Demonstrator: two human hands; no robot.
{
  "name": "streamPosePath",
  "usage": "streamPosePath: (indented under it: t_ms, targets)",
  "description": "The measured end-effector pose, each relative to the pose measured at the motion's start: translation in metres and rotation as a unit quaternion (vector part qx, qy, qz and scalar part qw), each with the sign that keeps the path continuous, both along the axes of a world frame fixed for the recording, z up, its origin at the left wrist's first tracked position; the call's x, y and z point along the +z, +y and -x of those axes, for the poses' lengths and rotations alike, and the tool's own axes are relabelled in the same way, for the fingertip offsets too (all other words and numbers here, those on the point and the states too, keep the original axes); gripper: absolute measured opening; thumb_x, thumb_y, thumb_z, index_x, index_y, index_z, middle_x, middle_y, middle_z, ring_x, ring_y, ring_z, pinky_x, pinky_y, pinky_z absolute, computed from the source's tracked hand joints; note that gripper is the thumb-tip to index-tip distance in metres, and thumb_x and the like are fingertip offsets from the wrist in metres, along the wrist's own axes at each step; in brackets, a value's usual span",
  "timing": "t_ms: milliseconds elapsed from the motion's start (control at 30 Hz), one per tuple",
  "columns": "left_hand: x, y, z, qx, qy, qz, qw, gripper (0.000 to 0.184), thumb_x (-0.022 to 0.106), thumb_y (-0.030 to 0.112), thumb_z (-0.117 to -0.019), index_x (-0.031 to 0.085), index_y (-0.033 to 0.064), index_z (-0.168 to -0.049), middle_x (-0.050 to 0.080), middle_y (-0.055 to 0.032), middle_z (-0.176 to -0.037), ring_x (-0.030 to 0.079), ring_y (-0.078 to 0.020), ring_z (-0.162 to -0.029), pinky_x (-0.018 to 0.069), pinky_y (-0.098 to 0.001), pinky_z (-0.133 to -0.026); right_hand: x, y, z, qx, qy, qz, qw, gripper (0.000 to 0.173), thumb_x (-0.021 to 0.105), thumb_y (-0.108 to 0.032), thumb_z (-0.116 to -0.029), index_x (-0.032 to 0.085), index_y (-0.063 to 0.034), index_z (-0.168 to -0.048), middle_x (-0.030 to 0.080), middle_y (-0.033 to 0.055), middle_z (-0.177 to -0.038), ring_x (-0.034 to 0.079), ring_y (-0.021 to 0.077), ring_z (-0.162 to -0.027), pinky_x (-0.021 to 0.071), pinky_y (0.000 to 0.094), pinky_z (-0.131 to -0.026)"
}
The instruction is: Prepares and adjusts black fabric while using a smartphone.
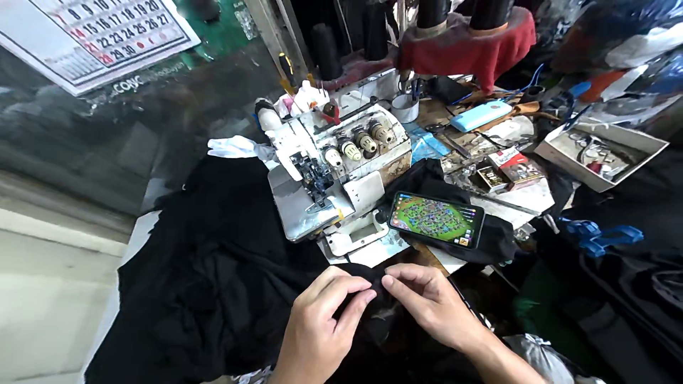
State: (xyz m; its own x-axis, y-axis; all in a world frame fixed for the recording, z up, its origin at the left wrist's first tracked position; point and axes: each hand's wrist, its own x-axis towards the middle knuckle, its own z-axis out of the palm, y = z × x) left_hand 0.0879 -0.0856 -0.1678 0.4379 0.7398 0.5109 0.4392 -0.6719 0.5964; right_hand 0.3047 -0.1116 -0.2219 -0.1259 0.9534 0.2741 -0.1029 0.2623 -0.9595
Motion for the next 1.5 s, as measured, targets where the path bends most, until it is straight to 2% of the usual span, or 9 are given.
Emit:
streamPosePath:
  t_ms: [200,333,433,500,600,667,1000,1300,1500]
  targets:
    - [-0.008,0.014,-0.005,-0.015,-0.032,0.054,0.998,0.012,0.069,0.024,-0.0982,0.077,0.0163,-0.103,0.072,0.0055,-0.098,0.068,-0.0101,-0.092,0.0605,-0.0296,-0.081,0.0,-0.006,0.0,0.043,0.011,-0.006,0.999,0.022,0.058,-0.019,-0.1062,0.073,-0.0031,-0.109,0.072,0.0059,-0.095,0.069,0.0143,-0.078,0.06,0.0303,-0.069]
    - [-0.011,0.019,-0.004,-0.005,-0.008,0.063,0.998,0.015,0.067,0.032,-0.0981,0.077,0.0218,-0.101,0.07,0.0046,-0.113,0.064,-0.0158,-0.111,0.0559,-0.0375,-0.094,0.0,-0.007,-0.005,0.055,0.01,-0.003,0.998,0.023,0.056,-0.018,-0.1069,0.072,-0.0028,-0.112,0.072,0.0058,-0.101,0.069,0.0144,-0.082,0.0607,0.0303,-0.072]
    - [-0.01,0.022,0.002,-0.042,0.038,0.099,0.993,0.026,0.056,0.038,-0.1038,0.075,0.0245,-0.116,0.067,0.0065,-0.13,0.059,-0.0169,-0.127,0.0498,-0.0455,-0.108,-0.001,-0.008,-0.008,0.075,0.018,0.002,0.997,0.025,0.053,-0.017,-0.1079,0.072,-0.0027,-0.113,0.071,0.0068,-0.105,0.069,0.0149,-0.085,0.0605,0.0309,-0.074]
    - [-0.009,0.024,0.006,-0.081,0.063,0.126,0.987,0.034,0.046,0.039,-0.1081,0.073,0.0244,-0.124,0.069,0.0101,-0.126,0.061,-0.0119,-0.124,0.0464,-0.0477,-0.111,0.0,-0.008,-0.009,0.093,0.025,-0.014,0.995,0.028,0.049,-0.018,-0.1089,0.071,-0.0018,-0.113,0.07,0.0078,-0.106,0.068,0.0154,-0.087,0.0594,0.0321,-0.076]
    - [-0.013,0.023,0.007,-0.09,0.035,0.129,0.987,0.03,0.051,0.036,-0.1072,0.076,0.0193,-0.109,0.073,0.0084,-0.104,0.067,-0.0088,-0.104,0.053,-0.0403,-0.1,0.005,-0.009,-0.006,0.088,-0.005,-0.04,0.995,0.023,0.062,-0.023,-0.1038,0.07,-0.0028,-0.11,0.07,0.0065,-0.101,0.068,0.0149,-0.088,0.0597,0.0331,-0.077]
    - [-0.014,0.02,0.005,-0.068,0.002,0.119,0.991,0.021,0.06,0.032,-0.1034,0.076,0.0174,-0.101,0.073,0.0069,-0.098,0.068,-0.0102,-0.096,0.0567,-0.0374,-0.092,0.006,-0.01,-0.004,0.055,-0.08,-0.025,0.995,0.023,0.071,-0.031,-0.0977,0.069,-0.009,-0.105,0.07,0.0009,-0.095,0.069,0.0117,-0.086,0.0604,0.0325,-0.077]
    - [-0.016,0.017,0.004,-0.007,-0.049,0.128,0.99,0.014,0.068,0.026,-0.0989,0.076,0.0145,-0.102,0.075,0.0049,-0.093,0.072,-0.0104,-0.085,0.0629,-0.0286,-0.078,0.002,-0.011,-0.003,-0.036,-0.198,-0.017,0.979,0.027,0.07,-0.04,-0.0968,0.072,-0.0147,-0.087,0.068,-0.0061,-0.083,0.065,0.0028,-0.079,0.0556,0.0243,-0.07]
    - [-0.019,0.015,0.006,0.021,-0.036,0.129,0.991,0.015,0.068,0.028,-0.0996,0.077,0.0165,-0.1,0.074,0.0071,-0.092,0.071,-0.0078,-0.084,0.062,-0.0254,-0.075,-0.007,-0.009,-0.001,-0.029,-0.203,-0.025,0.978,0.028,0.064,-0.039,-0.1017,0.074,-0.0151,-0.091,0.07,-0.0061,-0.087,0.067,0.0041,-0.084,0.057,0.027,-0.075]
    - [-0.018,0.018,0.004,0.024,-0.018,0.117,0.993,0.016,0.064,0.026,-0.1018,0.077,0.0167,-0.103,0.074,0.0071,-0.095,0.071,-0.007,-0.088,0.062,-0.0252,-0.078,-0.019,-0.008,-0.005,-0.027,-0.204,-0.018,0.978,0.019,0.069,-0.032,-0.0981,0.075,-0.0155,-0.106,0.071,-0.0057,-0.104,0.067,0.0051,-0.099,0.0593,0.0272,-0.088]
